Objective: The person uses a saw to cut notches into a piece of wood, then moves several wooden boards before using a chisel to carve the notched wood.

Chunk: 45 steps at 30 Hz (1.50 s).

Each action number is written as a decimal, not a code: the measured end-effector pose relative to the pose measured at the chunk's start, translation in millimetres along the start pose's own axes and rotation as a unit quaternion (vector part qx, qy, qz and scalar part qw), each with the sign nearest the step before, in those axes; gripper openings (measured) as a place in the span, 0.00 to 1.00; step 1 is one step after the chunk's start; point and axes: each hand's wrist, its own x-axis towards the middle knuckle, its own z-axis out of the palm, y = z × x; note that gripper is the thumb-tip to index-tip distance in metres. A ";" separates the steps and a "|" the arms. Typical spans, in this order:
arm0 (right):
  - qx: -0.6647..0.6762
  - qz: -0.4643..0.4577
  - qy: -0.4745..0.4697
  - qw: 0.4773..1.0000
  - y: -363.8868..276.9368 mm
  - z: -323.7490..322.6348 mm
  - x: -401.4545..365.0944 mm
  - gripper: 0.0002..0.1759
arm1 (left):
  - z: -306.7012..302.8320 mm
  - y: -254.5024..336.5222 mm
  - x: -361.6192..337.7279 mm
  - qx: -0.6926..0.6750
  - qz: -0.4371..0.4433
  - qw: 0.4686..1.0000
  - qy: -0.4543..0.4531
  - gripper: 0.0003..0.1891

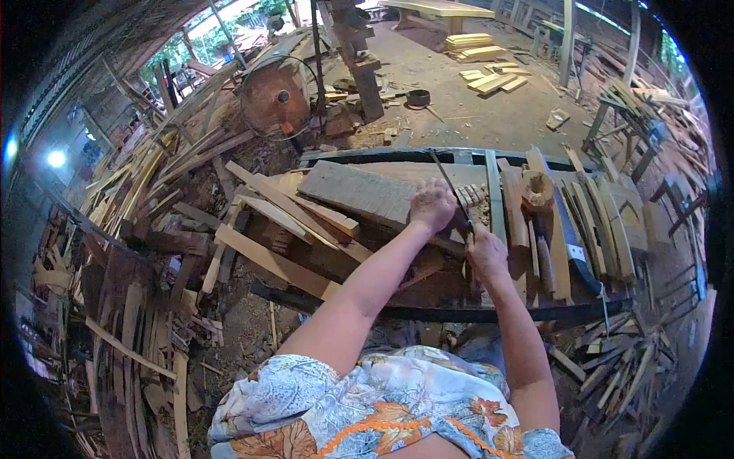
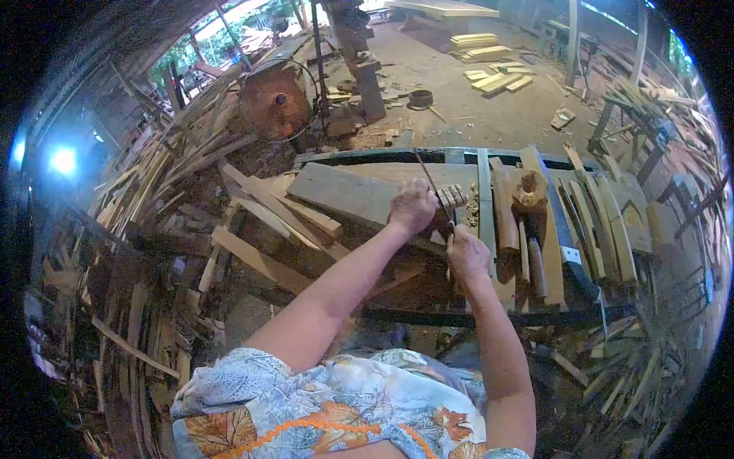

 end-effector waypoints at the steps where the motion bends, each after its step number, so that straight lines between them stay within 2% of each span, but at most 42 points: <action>1: -0.007 0.000 0.004 1.000 -0.3 0.0 -0.3 0.13 | 2.0 -4.2 -0.4 -0.019 0.001 1.000 -0.009 0.14; 4: -0.025 0.017 0.006 1.000 1.6 -0.4 -1.9 0.12 | 0.4 -14.9 -7.1 -0.061 0.038 0.997 0.005 0.14; 6: -0.015 -0.005 0.015 1.000 2.0 1.9 -1.9 0.12 | -0.6 -9.9 -13.0 -0.027 0.013 1.000 -0.003 0.13; 8: -0.008 -0.008 0.015 1.000 6.0 7.4 -0.2 0.12 | -2.4 -3.8 -15.6 0.070 -0.006 0.997 0.022 0.14; 15: -0.009 0.019 -0.025 0.999 -2.7 -3.0 1.3 0.13 | -3.7 -2.1 -11.1 0.057 -0.018 0.998 0.011 0.14; 18: -0.004 0.015 -0.024 1.000 -7.5 -8.5 1.8 0.14 | -1.6 -4.2 -10.4 0.068 -0.010 0.997 0.022 0.13; 20: 0.000 0.011 -0.030 0.999 -9.1 -12.2 5.7 0.14 | -6.8 -1.7 -9.7 0.057 -0.017 0.998 -0.017 0.16; 25: 0.014 -0.001 -0.028 1.000 -13.3 -25.1 18.7 0.15 | -3.3 -3.0 -9.3 0.061 -0.018 0.998 -0.002 0.16; 27: 0.027 0.050 -0.161 0.985 -26.9 -52.0 31.8 0.17 | -3.8 -3.1 -10.1 0.056 -0.020 0.998 -0.004 0.17; 28: 0.027 0.050 -0.162 0.985 -35.8 -63.6 37.7 0.17 | -5.6 -1.9 -10.8 0.064 -0.019 0.998 -0.011 0.17; 33: 0.053 -0.012 -0.046 0.997 -73.8 -92.6 50.0 0.15 | -7.3 -2.3 -9.8 0.064 -0.021 0.997 -0.032 0.17; 34: 0.052 -0.010 -0.046 0.998 -70.2 -88.8 46.2 0.15 | -7.9 -1.8 -10.9 0.073 -0.024 0.997 -0.019 0.17; 36: 0.053 -0.059 0.034 0.996 -52.0 -73.9 29.5 0.15 | -3.2 0.8 -15.0 0.074 -0.024 0.997 -0.013 0.17; 37: 0.057 -0.017 -0.025 0.998 -43.2 -70.0 22.7 0.18 | -0.3 -0.1 -15.3 0.081 -0.014 0.996 0.026 0.16; 38: 0.051 -0.008 -0.030 0.998 -33.4 -62.1 16.2 0.18 | 2.9 -2.2 -15.9 0.089 -0.005 0.994 0.063 0.15; 39: 0.054 0.006 -0.037 0.998 -24.1 -52.3 9.3 0.18 | -0.5 -2.5 -11.4 0.110 -0.027 0.993 -0.022 0.16; 41: 0.092 0.001 -0.018 0.996 -16.9 -43.9 -6.7 0.17 | -8.6 -0.1 -11.7 0.089 -0.029 0.995 -0.034 0.15; 45: 0.076 -0.015 -0.001 0.997 -14.2 -35.0 -16.6 0.16 | -3.2 -3.1 -11.3 0.073 -0.023 0.997 -0.009 0.14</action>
